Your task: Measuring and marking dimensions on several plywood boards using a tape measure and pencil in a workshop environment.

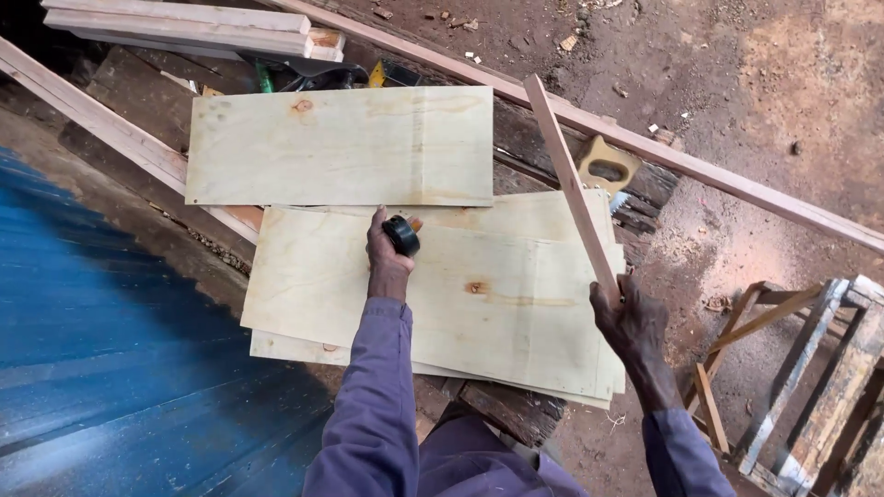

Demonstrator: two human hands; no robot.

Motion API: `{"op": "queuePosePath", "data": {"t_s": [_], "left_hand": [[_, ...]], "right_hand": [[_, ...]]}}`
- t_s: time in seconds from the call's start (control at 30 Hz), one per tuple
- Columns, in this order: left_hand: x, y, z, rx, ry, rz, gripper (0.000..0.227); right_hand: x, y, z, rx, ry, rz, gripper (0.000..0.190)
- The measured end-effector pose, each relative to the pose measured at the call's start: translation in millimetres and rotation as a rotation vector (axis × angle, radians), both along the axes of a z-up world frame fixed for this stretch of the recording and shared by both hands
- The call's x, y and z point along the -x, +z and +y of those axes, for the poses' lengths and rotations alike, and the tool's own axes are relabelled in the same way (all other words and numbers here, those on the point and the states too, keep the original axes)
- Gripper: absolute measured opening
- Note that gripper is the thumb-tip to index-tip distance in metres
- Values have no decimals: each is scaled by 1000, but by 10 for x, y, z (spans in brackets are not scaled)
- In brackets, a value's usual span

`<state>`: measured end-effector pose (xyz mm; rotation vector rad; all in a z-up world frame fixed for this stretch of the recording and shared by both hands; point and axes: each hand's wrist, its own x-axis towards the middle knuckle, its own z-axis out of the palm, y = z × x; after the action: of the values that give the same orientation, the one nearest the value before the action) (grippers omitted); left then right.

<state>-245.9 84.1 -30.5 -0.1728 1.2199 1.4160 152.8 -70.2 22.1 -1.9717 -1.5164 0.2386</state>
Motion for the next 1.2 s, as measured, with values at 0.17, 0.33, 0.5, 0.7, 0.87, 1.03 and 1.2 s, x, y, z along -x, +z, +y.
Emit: {"op": "queuePosePath", "data": {"t_s": [0.17,0.33,0.5,0.7,0.87,1.03,1.2], "left_hand": [[48,-263,407,115,75,-131,50],[75,7,597,342,253,-103,41],[51,288,611,452,66,34,62],[169,395,580,59,-58,209,49],[546,876,318,-315,-21,367,29],[463,1249,-187,-200,-101,531,37],[166,1475,-1202,95,-432,719,44]], "right_hand": [[-133,-126,675,9,140,-213,37],[-42,-380,880,359,38,-437,48],[491,-195,729,-55,-19,-415,42],[1263,298,934,-33,22,173,30],[1552,548,1019,15,18,534,23],[1533,1121,1012,95,-145,1048,41],[1364,1097,723,299,-220,1153,35]]}}
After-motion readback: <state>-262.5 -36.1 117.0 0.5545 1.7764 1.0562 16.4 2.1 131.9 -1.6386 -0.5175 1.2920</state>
